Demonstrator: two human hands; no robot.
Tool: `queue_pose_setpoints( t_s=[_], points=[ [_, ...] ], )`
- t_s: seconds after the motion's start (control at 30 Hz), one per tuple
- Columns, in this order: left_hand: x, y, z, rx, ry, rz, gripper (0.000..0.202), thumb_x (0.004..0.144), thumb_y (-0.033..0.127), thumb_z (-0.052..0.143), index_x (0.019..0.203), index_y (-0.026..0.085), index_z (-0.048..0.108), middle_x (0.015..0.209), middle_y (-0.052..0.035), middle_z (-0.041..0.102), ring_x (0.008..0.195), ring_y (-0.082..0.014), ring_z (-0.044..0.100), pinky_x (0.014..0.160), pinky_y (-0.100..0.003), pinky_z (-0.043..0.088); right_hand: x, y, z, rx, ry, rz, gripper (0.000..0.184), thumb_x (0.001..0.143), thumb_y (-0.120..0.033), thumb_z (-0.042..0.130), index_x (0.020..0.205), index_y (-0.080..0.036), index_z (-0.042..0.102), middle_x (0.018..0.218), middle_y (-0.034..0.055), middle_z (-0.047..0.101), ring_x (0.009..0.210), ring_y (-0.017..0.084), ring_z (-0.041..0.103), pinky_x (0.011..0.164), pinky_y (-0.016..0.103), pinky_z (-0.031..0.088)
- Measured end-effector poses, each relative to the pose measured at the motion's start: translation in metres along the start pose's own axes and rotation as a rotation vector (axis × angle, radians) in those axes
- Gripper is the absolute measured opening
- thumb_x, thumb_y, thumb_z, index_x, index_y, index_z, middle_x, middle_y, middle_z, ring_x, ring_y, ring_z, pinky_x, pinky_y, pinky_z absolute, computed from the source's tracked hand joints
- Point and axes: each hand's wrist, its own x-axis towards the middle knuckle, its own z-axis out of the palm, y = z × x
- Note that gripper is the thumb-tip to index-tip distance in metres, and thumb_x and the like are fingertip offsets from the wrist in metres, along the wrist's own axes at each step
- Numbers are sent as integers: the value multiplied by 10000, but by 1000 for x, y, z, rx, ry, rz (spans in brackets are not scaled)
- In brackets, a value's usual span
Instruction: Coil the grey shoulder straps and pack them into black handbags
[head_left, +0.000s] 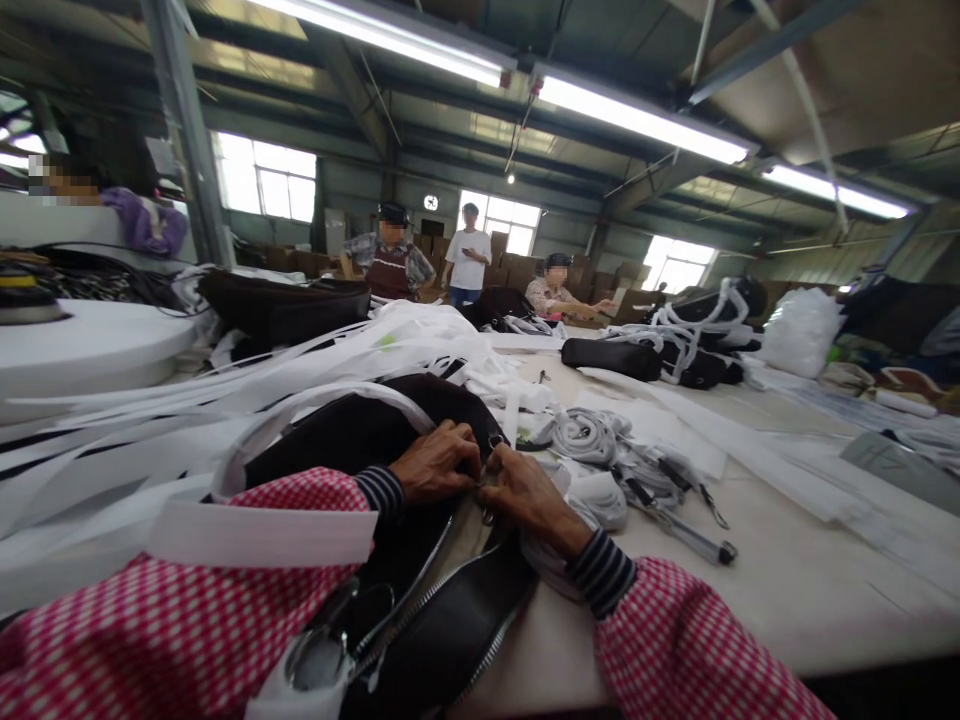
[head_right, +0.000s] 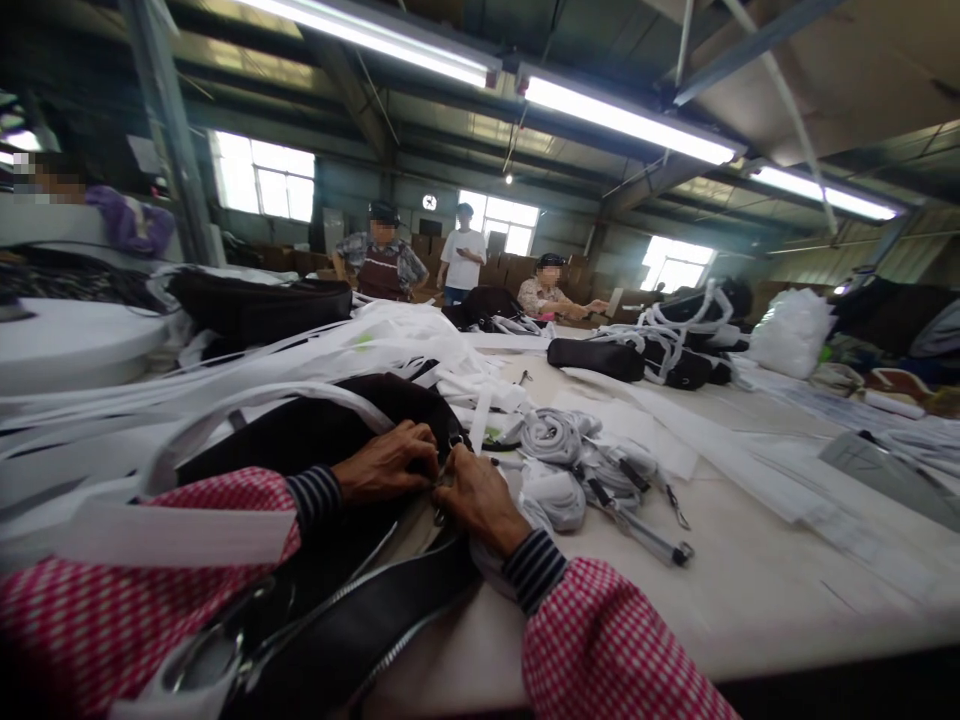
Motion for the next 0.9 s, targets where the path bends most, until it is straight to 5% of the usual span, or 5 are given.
queue_pose_setpoints(
  t_s=[0.33,0.53,0.63,0.73,0.9],
  points=[
    [4,-6,-2,-192,-13,15,32,771,178,744,793,191,726,1106,-61,617,1089,-275,507,953,-435,425,-3,-2,-9,250,-134,-12,290,746,-139,717,1000,-178,583,648,-64,593,530,116,555,520,212,360],
    [-3,-11,-12,-531,138,16,140,867,307,673,837,170,671,1216,-89,663,1165,-262,590,1051,-429,442,-4,4,-33,593,-267,-15,286,664,-140,746,936,-144,657,591,-37,628,466,84,467,435,183,300],
    [-4,-3,-13,-678,216,-43,239,923,403,607,920,165,589,1053,-104,714,951,-221,667,819,-352,530,-6,4,-41,689,-311,-42,187,693,-219,778,820,-119,685,606,19,674,438,57,388,415,185,228],
    [-4,6,-8,-895,182,-85,302,912,460,630,940,188,502,1008,-103,742,772,-182,685,537,-233,456,-12,3,-41,829,-315,-79,174,746,-255,780,794,-103,708,686,62,712,480,53,417,445,175,257],
    [-4,12,1,-1202,141,-102,389,809,444,792,898,171,530,760,-17,712,609,-122,650,509,-188,459,-20,0,-31,1167,-303,-54,202,813,-298,779,912,-131,724,901,90,754,534,46,479,467,152,280]
  ],
)
